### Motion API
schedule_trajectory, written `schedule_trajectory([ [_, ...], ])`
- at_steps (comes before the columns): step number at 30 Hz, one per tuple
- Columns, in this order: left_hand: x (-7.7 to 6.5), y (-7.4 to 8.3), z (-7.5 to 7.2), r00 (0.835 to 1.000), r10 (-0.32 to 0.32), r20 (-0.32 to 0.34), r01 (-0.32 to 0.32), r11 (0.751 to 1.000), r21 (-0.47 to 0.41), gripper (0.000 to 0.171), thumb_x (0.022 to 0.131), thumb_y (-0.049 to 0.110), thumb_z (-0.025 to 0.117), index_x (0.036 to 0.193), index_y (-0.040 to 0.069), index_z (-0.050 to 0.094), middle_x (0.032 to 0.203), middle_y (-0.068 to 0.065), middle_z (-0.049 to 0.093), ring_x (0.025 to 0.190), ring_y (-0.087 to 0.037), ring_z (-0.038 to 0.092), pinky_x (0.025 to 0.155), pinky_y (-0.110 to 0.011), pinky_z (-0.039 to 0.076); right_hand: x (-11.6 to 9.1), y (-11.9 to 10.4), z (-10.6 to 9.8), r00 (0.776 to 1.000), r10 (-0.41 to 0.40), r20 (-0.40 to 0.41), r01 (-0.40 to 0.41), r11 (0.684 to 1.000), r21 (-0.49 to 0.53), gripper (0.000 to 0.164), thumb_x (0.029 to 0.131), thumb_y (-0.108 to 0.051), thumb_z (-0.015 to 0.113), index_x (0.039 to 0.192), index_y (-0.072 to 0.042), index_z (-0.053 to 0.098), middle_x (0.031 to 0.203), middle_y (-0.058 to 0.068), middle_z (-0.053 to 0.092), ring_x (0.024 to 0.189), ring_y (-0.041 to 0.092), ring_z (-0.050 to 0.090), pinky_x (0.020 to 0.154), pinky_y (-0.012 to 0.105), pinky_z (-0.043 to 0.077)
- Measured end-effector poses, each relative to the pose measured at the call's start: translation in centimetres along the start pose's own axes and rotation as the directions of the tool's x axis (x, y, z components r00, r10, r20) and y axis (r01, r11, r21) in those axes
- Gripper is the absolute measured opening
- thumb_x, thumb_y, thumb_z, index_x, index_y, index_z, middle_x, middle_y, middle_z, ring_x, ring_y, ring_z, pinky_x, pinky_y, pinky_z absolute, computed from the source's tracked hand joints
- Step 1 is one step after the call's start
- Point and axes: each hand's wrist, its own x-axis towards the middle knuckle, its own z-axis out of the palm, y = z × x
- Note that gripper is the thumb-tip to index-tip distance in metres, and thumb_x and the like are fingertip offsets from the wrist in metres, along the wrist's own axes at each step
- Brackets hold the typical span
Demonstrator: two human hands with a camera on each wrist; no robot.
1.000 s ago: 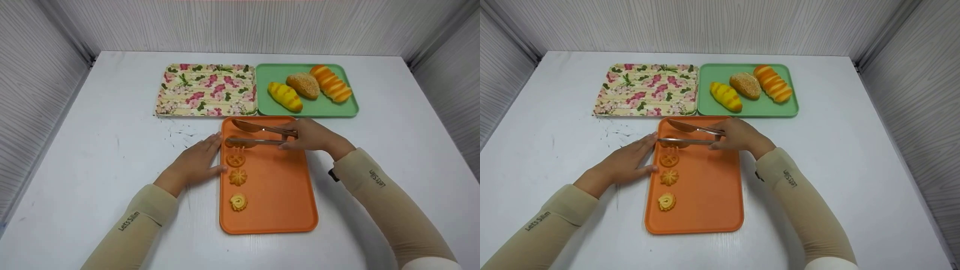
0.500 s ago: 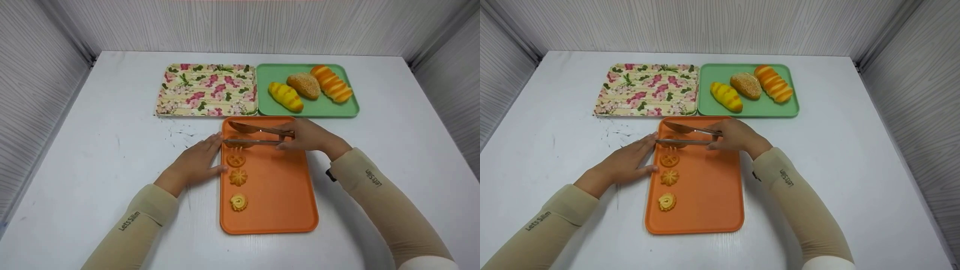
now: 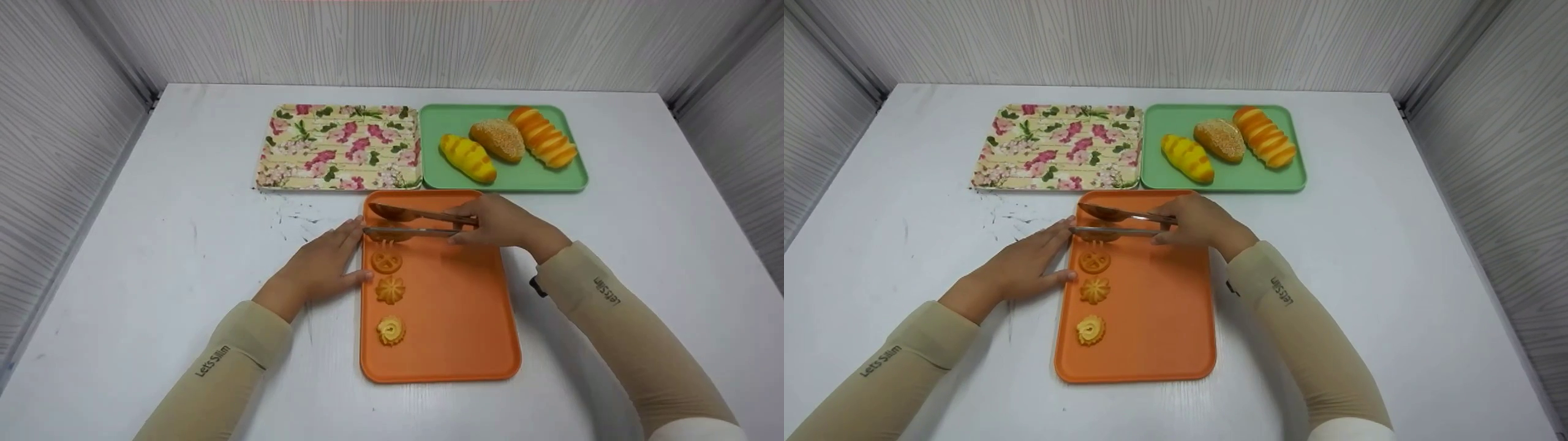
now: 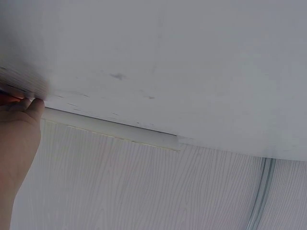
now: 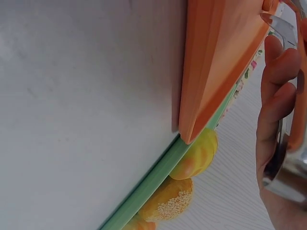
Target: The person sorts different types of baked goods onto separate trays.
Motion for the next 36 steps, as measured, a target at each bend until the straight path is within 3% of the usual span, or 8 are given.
schedule_trajectory([
  [8, 0.05, 0.02, 0.07, 1.000, -0.007, 0.005, 0.007, 1.000, -0.001, 0.090, 0.092, 0.067, 0.035, 0.153, 0.007, 0.008, 0.159, -0.006, 0.006, 0.144, -0.023, 0.009, 0.113, -0.041, 0.018, -0.11, -0.15, 0.05, 1.000, 0.024, -0.006, -0.024, 1.000, 0.007, 0.040, 0.085, -0.032, 0.073, 0.119, -0.011, 0.069, 0.083, -0.004, 0.068, 0.060, 0.017, 0.047, 0.055, 0.033, 0.041],
  [18, 0.10, -0.03, 0.14, 1.000, 0.000, -0.003, 0.000, 1.000, -0.001, 0.090, 0.092, 0.068, 0.034, 0.153, 0.007, 0.007, 0.159, -0.006, 0.006, 0.144, -0.023, 0.010, 0.113, -0.041, 0.018, -0.29, -0.14, 0.09, 1.000, 0.001, -0.022, -0.001, 1.000, -0.010, 0.039, 0.085, -0.031, 0.073, 0.117, -0.009, 0.070, 0.080, -0.001, 0.067, 0.057, 0.015, 0.043, 0.053, 0.032, 0.036],
  [27, 0.07, -0.10, 0.11, 1.000, 0.020, -0.015, -0.020, 1.000, 0.006, 0.089, 0.092, 0.067, 0.033, 0.153, 0.007, 0.007, 0.159, -0.007, 0.006, 0.143, -0.023, 0.011, 0.113, -0.041, 0.018, -0.44, -0.25, -0.21, 0.999, 0.018, -0.043, -0.018, 1.000, -0.006, 0.028, 0.086, -0.030, 0.072, 0.108, -0.012, 0.073, 0.065, -0.001, 0.059, 0.051, 0.016, 0.039, 0.049, 0.032, 0.033],
  [36, -0.04, -0.11, 0.09, 0.999, 0.024, -0.027, -0.024, 1.000, -0.003, 0.089, 0.093, 0.066, 0.034, 0.153, 0.008, 0.007, 0.158, -0.007, 0.007, 0.143, -0.023, 0.010, 0.113, -0.041, 0.018, -0.44, -0.50, -0.70, 0.996, 0.038, -0.081, -0.037, 0.999, 0.021, 0.018, 0.086, -0.026, 0.073, 0.097, -0.013, 0.073, 0.068, 0.000, 0.059, 0.054, 0.017, 0.042, 0.050, 0.032, 0.035],
])
